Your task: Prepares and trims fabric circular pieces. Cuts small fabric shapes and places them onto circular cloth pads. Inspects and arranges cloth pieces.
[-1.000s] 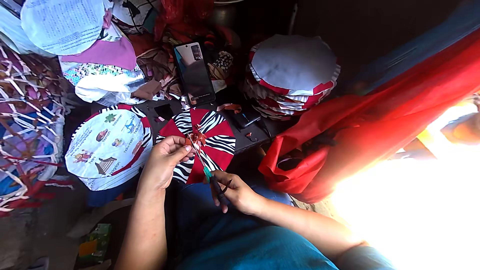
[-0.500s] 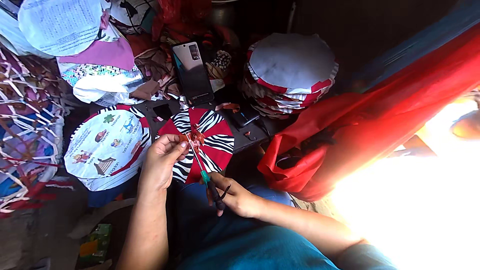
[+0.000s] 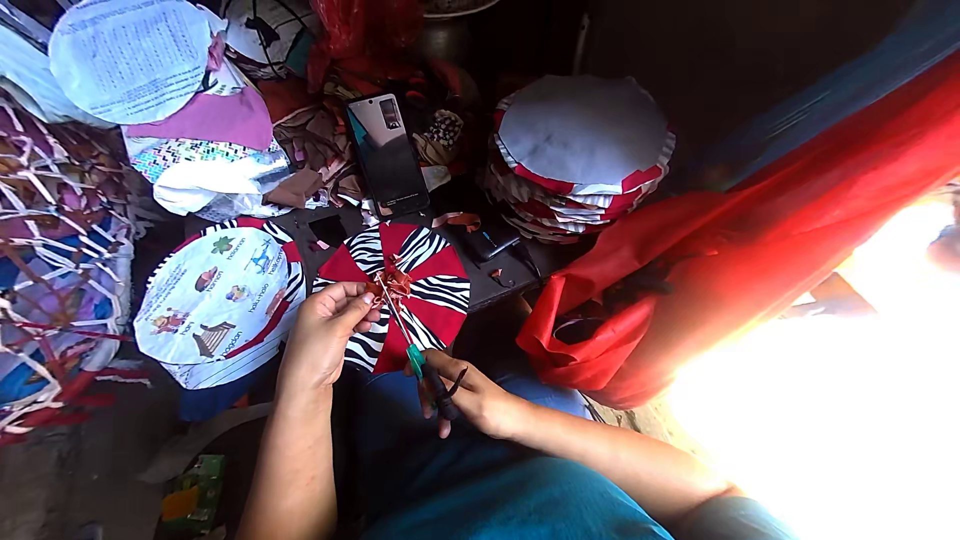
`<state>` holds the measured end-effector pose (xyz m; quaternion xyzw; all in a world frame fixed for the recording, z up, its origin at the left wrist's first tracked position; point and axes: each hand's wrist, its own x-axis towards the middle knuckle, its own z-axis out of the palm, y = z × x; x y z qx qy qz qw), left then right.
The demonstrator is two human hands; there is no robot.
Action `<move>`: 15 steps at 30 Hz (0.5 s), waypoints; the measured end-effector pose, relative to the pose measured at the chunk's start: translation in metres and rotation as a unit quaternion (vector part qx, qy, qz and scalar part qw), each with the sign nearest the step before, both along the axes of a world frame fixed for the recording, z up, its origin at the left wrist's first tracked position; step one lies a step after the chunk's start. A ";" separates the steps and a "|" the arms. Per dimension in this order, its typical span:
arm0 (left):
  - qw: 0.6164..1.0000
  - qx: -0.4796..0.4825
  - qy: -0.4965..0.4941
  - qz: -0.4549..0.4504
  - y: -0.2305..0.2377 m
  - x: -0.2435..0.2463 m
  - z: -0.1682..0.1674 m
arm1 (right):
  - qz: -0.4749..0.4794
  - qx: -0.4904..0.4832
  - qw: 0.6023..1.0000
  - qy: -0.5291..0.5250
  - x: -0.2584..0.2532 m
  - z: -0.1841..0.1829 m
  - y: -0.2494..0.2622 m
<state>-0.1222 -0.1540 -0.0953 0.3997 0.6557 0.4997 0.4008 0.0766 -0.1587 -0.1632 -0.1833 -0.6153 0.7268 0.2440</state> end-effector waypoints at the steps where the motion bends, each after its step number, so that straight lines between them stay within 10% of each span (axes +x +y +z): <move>1: 1.000 -0.004 0.006 -0.002 0.000 0.001 0.001 | -0.002 0.010 1.000 0.005 0.000 -0.001 0.000; 15: 0.999 -0.012 0.032 -0.013 0.002 -0.006 0.002 | -0.024 -0.027 0.999 -0.003 -0.001 -0.001 -0.002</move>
